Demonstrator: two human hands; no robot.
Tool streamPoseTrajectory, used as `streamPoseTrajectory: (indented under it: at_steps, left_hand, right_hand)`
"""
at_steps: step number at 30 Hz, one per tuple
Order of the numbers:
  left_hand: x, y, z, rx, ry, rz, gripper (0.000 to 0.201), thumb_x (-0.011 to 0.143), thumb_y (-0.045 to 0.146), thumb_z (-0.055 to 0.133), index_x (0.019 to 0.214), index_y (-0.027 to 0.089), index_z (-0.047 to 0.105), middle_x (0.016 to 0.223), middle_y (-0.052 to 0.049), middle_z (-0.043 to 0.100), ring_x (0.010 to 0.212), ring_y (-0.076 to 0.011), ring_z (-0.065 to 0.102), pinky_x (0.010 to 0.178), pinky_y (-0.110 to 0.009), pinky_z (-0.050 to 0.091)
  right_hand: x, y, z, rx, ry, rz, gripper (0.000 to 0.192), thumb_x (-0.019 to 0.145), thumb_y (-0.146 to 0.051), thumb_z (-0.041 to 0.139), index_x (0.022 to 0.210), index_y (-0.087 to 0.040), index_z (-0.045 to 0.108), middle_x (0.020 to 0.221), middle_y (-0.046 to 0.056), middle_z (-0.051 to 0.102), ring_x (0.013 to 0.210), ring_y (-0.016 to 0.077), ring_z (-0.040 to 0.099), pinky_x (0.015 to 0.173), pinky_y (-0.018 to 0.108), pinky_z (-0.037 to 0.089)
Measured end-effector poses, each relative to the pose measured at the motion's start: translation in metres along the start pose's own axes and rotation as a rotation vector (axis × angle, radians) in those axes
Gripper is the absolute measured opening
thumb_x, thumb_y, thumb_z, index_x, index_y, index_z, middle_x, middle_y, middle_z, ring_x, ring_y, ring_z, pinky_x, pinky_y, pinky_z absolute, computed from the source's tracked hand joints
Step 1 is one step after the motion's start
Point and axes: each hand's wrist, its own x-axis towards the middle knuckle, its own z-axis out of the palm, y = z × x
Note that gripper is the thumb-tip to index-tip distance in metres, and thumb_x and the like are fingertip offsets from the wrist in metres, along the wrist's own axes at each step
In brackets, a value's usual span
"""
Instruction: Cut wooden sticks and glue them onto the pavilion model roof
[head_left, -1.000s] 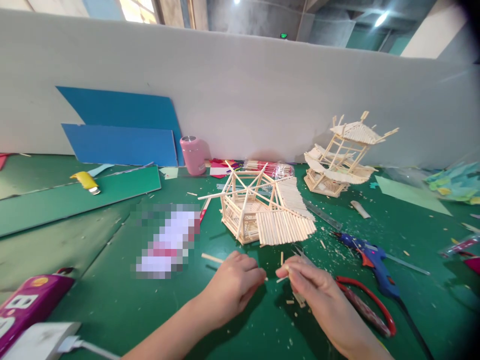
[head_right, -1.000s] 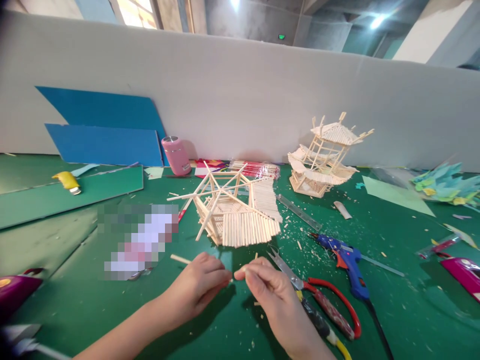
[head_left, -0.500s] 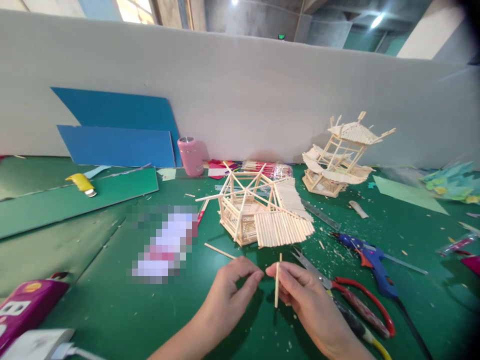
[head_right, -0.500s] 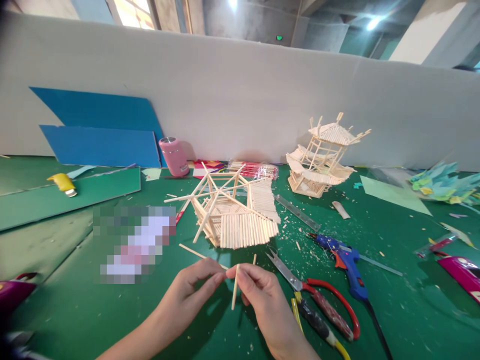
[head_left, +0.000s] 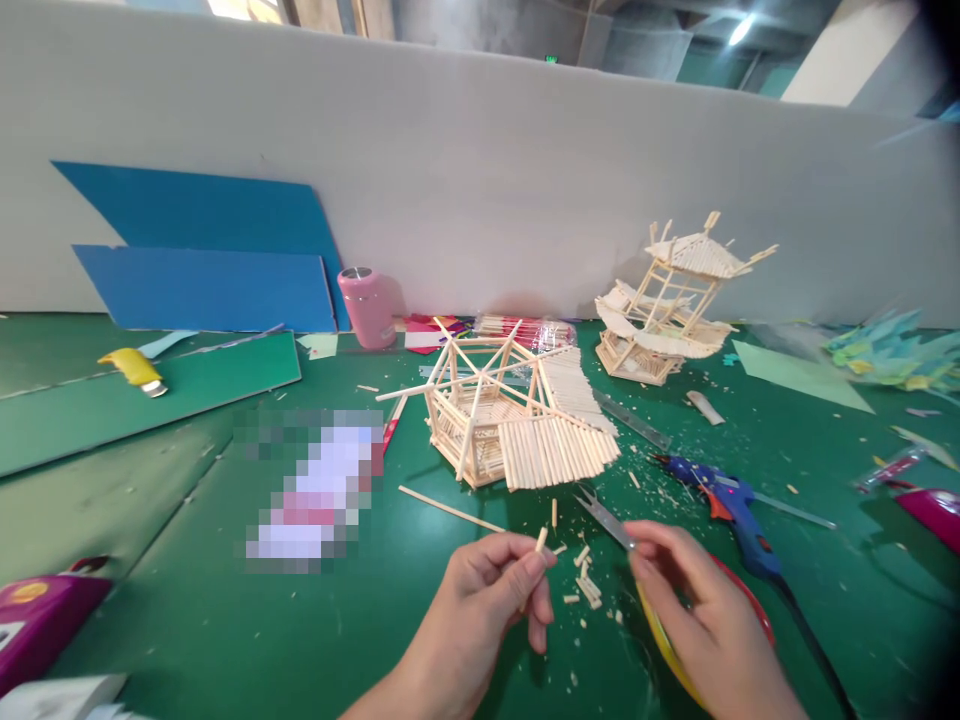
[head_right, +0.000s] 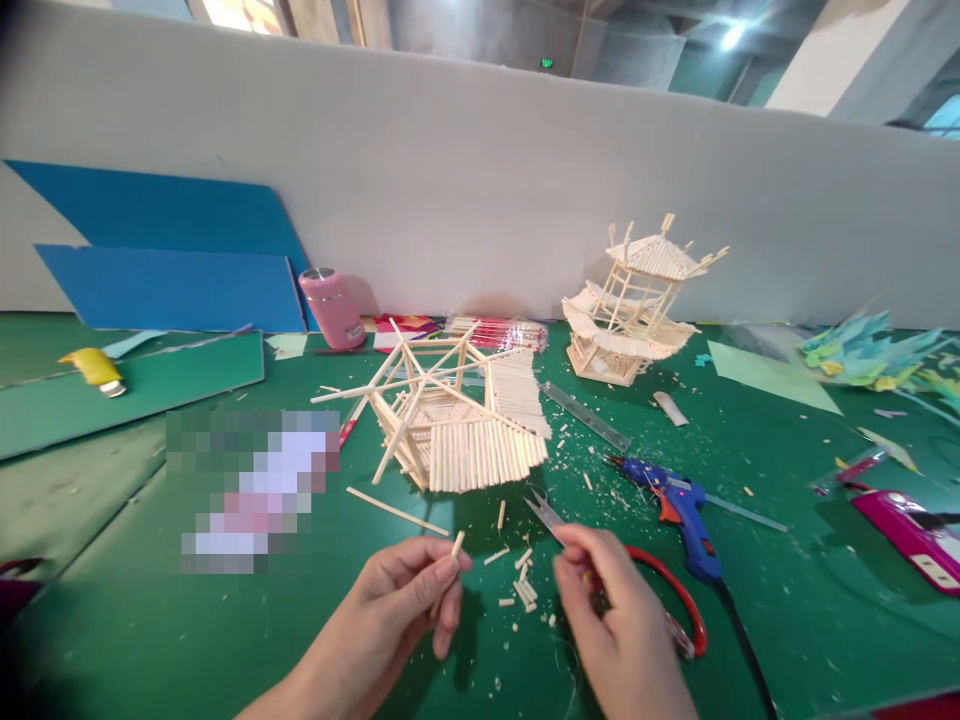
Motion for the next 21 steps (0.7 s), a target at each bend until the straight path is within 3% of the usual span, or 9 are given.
streamPoseTrajectory:
  at_steps: [4, 7, 11, 15, 19, 21]
  left_hand:
    - [0.006, 0.000, -0.003, 0.025, -0.028, 0.016, 0.016, 0.078, 0.030, 0.060, 0.084, 0.015, 0.062, 0.051, 0.004, 0.056, 0.037, -0.0058, 0.043, 0.044, -0.021, 0.028]
    - [0.011, -0.001, -0.007, 0.088, -0.008, 0.054, 0.015, 0.079, 0.029, 0.059, 0.080, 0.014, 0.062, 0.059, 0.002, 0.058, 0.045, -0.0071, 0.046, 0.052, -0.023, 0.033]
    - [0.014, -0.001, -0.014, 0.159, 0.024, 0.079, 0.017, 0.078, 0.030, 0.060, 0.078, 0.014, 0.063, 0.062, 0.003, 0.052, 0.054, -0.0081, 0.040, 0.055, -0.023, 0.030]
    - [0.013, 0.000, -0.020, 0.189, 0.041, 0.098, 0.018, 0.077, 0.033, 0.060, 0.077, 0.015, 0.064, 0.059, 0.005, 0.044, 0.057, -0.0092, 0.035, 0.054, -0.023, 0.027]
    - [0.013, -0.002, -0.023, 0.251, 0.045, 0.107, 0.022, 0.078, 0.036, 0.059, 0.076, 0.015, 0.065, 0.057, 0.005, 0.042, 0.056, -0.0100, 0.034, 0.052, -0.024, 0.025]
    - [0.014, -0.003, -0.024, 0.255, 0.030, 0.112, 0.023, 0.078, 0.037, 0.059, 0.076, 0.015, 0.065, 0.057, 0.004, 0.043, 0.056, -0.0102, 0.034, 0.052, -0.024, 0.025]
  right_hand:
    - [-0.016, 0.065, -0.033, -0.406, 0.132, -0.025, 0.030, 0.083, -0.038, 0.043, 0.107, -0.021, 0.051, 0.106, 0.011, 0.054, 0.094, 0.0268, 0.056, 0.079, 0.041, 0.047]
    - [-0.020, 0.086, -0.044, -0.475, 0.063, -0.017, 0.029, 0.084, -0.038, 0.041, 0.103, -0.020, 0.053, 0.104, 0.012, 0.056, 0.091, 0.0251, 0.059, 0.074, 0.037, 0.051]
    - [-0.011, 0.085, -0.048, -0.577, -0.095, -0.056, 0.033, 0.086, -0.041, 0.040, 0.106, -0.018, 0.052, 0.103, 0.012, 0.059, 0.092, 0.0258, 0.060, 0.078, 0.040, 0.050]
    - [-0.005, 0.087, -0.052, -0.662, -0.119, -0.121, 0.034, 0.087, -0.042, 0.035, 0.099, -0.017, 0.054, 0.096, 0.013, 0.062, 0.088, 0.0287, 0.061, 0.075, 0.044, 0.049]
    - [-0.012, 0.084, -0.062, -0.533, -0.070, -0.091, 0.034, 0.085, -0.046, 0.039, 0.102, -0.020, 0.053, 0.102, 0.012, 0.062, 0.091, 0.0264, 0.062, 0.074, 0.037, 0.052]
    - [-0.017, 0.075, -0.065, -0.404, -0.106, -0.042, 0.032, 0.086, -0.043, 0.041, 0.108, -0.023, 0.052, 0.113, 0.010, 0.060, 0.100, 0.0235, 0.060, 0.080, 0.031, 0.051]
